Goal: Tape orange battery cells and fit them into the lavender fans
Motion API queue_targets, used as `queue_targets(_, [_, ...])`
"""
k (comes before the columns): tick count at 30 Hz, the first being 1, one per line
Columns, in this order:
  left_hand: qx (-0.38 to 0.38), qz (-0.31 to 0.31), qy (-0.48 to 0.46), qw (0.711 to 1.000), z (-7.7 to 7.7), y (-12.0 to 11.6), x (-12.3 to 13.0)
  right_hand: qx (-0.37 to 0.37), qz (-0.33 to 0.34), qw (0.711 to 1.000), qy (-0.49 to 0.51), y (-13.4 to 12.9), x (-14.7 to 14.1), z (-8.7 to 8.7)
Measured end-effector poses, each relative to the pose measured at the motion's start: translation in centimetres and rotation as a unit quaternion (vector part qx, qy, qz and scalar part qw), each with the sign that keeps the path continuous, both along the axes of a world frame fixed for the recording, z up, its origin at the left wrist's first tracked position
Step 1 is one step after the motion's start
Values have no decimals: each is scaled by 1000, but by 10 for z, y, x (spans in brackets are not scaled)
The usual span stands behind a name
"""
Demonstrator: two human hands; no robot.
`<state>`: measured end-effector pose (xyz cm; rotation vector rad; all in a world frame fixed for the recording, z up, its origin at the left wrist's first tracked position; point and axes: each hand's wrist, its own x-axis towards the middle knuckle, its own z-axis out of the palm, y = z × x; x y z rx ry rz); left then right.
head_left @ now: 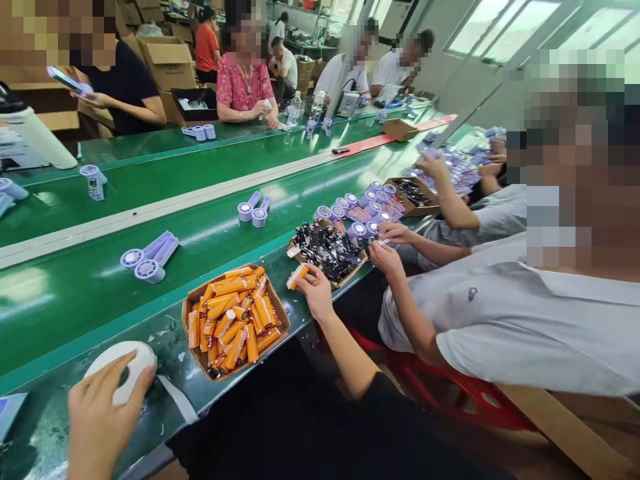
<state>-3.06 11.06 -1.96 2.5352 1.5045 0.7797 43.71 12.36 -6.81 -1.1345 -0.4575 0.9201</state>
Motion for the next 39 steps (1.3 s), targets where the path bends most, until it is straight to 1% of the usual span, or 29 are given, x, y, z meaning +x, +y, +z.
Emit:
queue_targets(1, [7, 17, -1, 1000, 13, 16, 20, 0, -5, 1000, 7, -3, 2, -7])
queue_targets(2, [-5, 6, 2, 1000, 26, 35, 45, 0, -9, 1000, 13, -4, 3, -12])
queue_targets(3, [-28, -25, 13, 999, 37, 58, 75, 0, -11, 1000, 18, -6, 4, -16])
queue_targets(5, [-75, -81, 59, 992, 55, 110, 146, 0, -12, 1000, 24, -8, 3, -24])
queue_targets(7, [-105, -112, 119, 981, 64, 167, 223, -2, -7, 1000, 29, -12, 1, -30])
queue_targets(9, [-116, -109, 164, 974, 64, 221, 293, -3, 7, 999, 35, -16, -1, -35])
queue_targets(10, [-131, -98, 181, 970, 62, 246, 322, -4, 16, 999, 40, -18, -2, -36])
queue_targets(12, [-153, -95, 200, 963, 53, 288, 367, -5, 28, 998, 55, -18, -2, -38])
queue_targets(14, [-172, -103, 214, 956, 44, 316, 391, -8, 30, 997, 72, -17, -2, -39])
queue_targets(16, [-182, -114, 223, 951, 36, 327, 397, -14, 26, 997, 78, -15, -2, -39])
queue_targets(17, [-184, -119, 223, 950, 34, 325, 393, -18, 21, 997, 74, -16, -1, -38])
queue_targets(18, [-187, -120, 222, 949, 34, 320, 383, -22, 14, 997, 66, -18, 1, -37])
queue_targets(19, [-186, -119, 217, 951, 35, 311, 368, -25, 6, 998, 56, -20, 2, -36])
queue_targets(20, [-181, -115, 205, 955, 39, 300, 346, -26, -3, 999, 46, -24, 5, -36])
queue_targets(21, [-168, -107, 188, 962, 44, 287, 318, -25, -11, 999, 35, -27, 7, -35])
queue_targets(22, [-149, -93, 167, 970, 51, 271, 283, -21, -16, 999, 23, -29, 10, -35])
queue_targets(23, [-127, -69, 146, 979, 59, 251, 242, -15, -19, 1000, 9, -30, 13, -36])
queue_targets(24, [-107, -36, 129, 985, 67, 227, 196, -6, -20, 1000, -5, -29, 16, -37])
queue_targets(26, [-92, 65, 113, 987, 83, 164, 103, 17, -28, 999, -31, -25, 21, -40])
queue_targets(28, [-115, 186, 117, 969, 92, 90, 20, 38, -39, 998, -45, -19, 23, -44])
queue_targets(29, [-134, 240, 122, 954, 92, 55, -13, 46, -48, 997, -48, -16, 23, -46])
queue_targets(30, [-154, 285, 126, 938, 89, 22, -40, 50, -56, 996, -51, -14, 23, -47])
queue_targets(31, [-172, 317, 129, 924, 82, -5, -61, 51, -63, 995, -55, -12, 23, -47])
queue_targets(32, [-190, 335, 130, 914, 72, -26, -76, 51, -69, 994, -61, -11, 22, -47])
queue_targets(33, [-206, 342, 128, 908, 61, -41, -87, 51, -76, 993, -70, -10, 22, -47])
queue_targets(34, [-220, 340, 125, 905, 50, -52, -94, 50, -83, 992, -79, -9, 21, -48])
queue_targets(36, [-237, 333, 119, 905, 31, -61, -99, 52, -90, 990, -92, -8, 21, -50])
queue_targets(37, [-238, 331, 117, 905, 25, -63, -100, 54, -92, 990, -96, -7, 21, -51])
queue_targets(39, [-233, 337, 122, 904, 20, -66, -99, 54, -89, 989, -105, -7, 22, -54])
